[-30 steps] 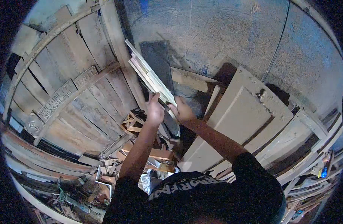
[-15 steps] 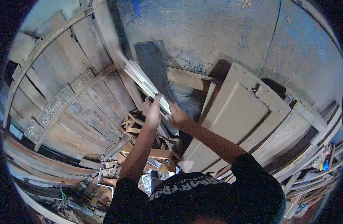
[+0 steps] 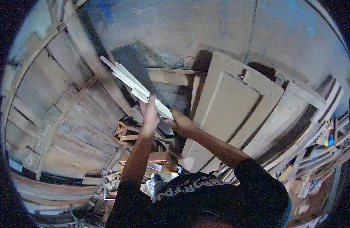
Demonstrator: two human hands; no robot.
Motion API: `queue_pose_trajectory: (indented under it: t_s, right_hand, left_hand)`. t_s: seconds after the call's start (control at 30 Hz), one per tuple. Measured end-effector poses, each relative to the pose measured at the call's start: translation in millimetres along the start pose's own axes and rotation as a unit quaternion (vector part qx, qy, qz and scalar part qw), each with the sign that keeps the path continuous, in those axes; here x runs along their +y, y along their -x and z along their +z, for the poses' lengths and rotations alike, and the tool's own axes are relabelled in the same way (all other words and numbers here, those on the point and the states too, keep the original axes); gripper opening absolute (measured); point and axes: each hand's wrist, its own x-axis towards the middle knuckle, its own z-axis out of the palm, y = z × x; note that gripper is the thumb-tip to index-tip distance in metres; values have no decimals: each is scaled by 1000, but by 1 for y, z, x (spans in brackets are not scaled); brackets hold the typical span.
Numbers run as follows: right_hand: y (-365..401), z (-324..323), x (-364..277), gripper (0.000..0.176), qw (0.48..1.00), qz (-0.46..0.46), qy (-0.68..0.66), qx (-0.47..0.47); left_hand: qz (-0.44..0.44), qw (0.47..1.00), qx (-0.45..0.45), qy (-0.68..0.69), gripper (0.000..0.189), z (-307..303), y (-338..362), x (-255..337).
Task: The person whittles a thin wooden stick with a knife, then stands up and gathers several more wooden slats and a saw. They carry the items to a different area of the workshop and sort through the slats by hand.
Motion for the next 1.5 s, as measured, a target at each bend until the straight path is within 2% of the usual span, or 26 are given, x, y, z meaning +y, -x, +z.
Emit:
queue_pose_trajectory:
  t_s: [0.13,0.17,0.27,0.3,0.37,0.4,0.43,0.5,0.53,0.63,0.73,0.77,0.8,0.87,0.9,1.03,1.07,1.17,1.23,1.27,1.33,1.37,1.4,1.43,1.47,1.5]
  right_hand:
    - [20,-13,9,50,996,-36,50,59]
    - [26,-18,11,50,998,0,53,43]
    - [58,-40,11,54,994,-49,42,89]
    - [71,-47,13,61,990,-79,35,111]
    - [99,-65,13,65,995,-37,-6,95]
    - [114,-76,7,64,995,-16,-17,93]
    - [127,-77,14,63,991,-11,-23,131]
    - [145,-72,33,56,983,17,-14,181]
    - [155,-67,43,56,979,40,-24,199]
    - [178,-58,66,52,966,107,-21,235]
    - [198,-37,53,48,945,167,-26,279]
    - [197,-27,58,41,930,204,-19,304]
    - [199,-17,49,41,923,221,-27,314]
    - [205,1,26,41,907,251,-43,334]
    - [205,11,29,39,911,251,11,327]
    - [212,69,-7,36,892,288,-18,349]
    - [215,80,-18,35,885,287,-20,367]
    - [238,122,-9,33,850,282,25,444]
    - [258,149,-17,32,818,310,52,482]
    - [270,162,-27,31,799,335,40,497]
    - [303,200,-27,31,762,348,57,543]
    - [314,214,-45,30,729,389,51,561]
    - [322,226,-70,30,695,430,46,574]
    - [327,242,-87,29,662,430,18,613]
    - [335,255,-98,29,628,427,-4,651]
    - [351,274,-95,29,620,438,14,651]
  left_hand:
    - [0,999,-30,13,33,19,5,-20]
    - [10,999,-38,7,31,26,10,-23]
    - [-72,993,-91,-23,30,37,22,-36]
    - [-54,995,-87,19,30,51,39,-32]
    - [-140,983,-112,26,21,42,28,-62]
    - [-166,979,-114,35,17,58,49,-44]
    - [-187,968,-167,13,17,53,50,-46]
    - [-172,965,-197,37,16,50,45,-71]
    - [-179,968,-175,20,19,49,46,-81]
    - [-203,943,-264,-9,35,38,35,-116]
    - [-193,924,-327,-40,34,36,50,-117]
    - [-232,905,-353,-58,34,24,35,-141]
    - [-216,909,-352,-58,32,30,50,-131]
    - [-223,881,-410,-81,34,16,49,-141]
    - [-191,880,-424,-99,34,9,49,-137]
    - [-236,846,-469,-88,30,-46,36,-102]
    - [-248,849,-457,-93,31,-64,30,-98]
    - [-208,815,-517,-159,35,-120,-10,-114]
    - [-189,791,-541,-214,37,-138,-6,-84]
    - [-201,767,-556,-250,41,-150,-6,-74]
    - [-213,755,-551,-285,46,-172,2,-74]
    - [-238,706,-606,-280,48,-186,-7,-90]
    - [-253,719,-582,-283,50,-181,25,-69]
    - [-263,656,-637,-308,55,-190,21,-95]
    - [-270,647,-653,-286,58,-192,39,-104]
    - [-239,630,-696,-248,55,-192,58,-117]
